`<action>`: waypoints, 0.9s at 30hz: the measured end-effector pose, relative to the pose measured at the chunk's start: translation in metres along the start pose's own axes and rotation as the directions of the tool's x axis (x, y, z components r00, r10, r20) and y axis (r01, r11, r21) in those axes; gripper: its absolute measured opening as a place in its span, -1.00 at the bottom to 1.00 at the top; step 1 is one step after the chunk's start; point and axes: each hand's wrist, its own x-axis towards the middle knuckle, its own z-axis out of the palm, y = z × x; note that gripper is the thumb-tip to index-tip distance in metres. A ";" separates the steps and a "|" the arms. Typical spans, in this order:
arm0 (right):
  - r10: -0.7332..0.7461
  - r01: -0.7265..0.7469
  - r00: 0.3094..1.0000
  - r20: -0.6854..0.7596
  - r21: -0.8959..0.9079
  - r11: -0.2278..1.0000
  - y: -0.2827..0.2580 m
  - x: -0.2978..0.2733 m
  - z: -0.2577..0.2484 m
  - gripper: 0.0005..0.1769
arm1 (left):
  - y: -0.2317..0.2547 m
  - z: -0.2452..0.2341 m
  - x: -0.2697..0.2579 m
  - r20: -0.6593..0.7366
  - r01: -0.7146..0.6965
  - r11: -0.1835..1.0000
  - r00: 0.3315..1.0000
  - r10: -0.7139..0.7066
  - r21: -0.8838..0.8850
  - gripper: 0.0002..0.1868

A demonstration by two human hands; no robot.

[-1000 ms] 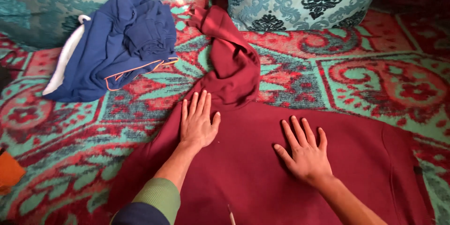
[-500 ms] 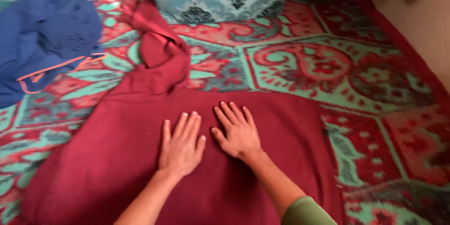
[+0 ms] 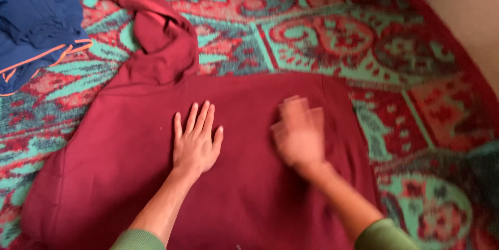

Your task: Folding a beige sweater and a maroon hoodie and placing them on a closet shelf.

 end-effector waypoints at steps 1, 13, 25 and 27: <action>-0.092 0.080 0.992 0.081 0.148 0.986 -0.033 -0.009 -0.017 -0.39 | -0.003 0.001 0.001 -0.021 -0.015 1.000 1.000 0.015 -0.017 -0.29; 0.291 -0.224 0.743 0.602 -0.186 0.957 0.055 -0.163 -0.154 -0.30 | -0.016 0.017 0.008 -0.230 -0.118 0.992 0.967 0.107 -0.035 -0.28; -0.124 -0.019 0.953 0.275 0.465 0.885 -0.119 -0.135 -0.181 -0.43 | 0.058 0.044 -0.104 -0.425 -0.091 0.991 0.897 0.124 0.096 -0.24; -0.168 0.061 0.976 0.141 0.561 0.826 -0.136 -0.140 -0.181 -0.51 | 0.051 0.049 -0.157 -0.347 -0.119 0.943 0.910 0.229 0.311 -0.16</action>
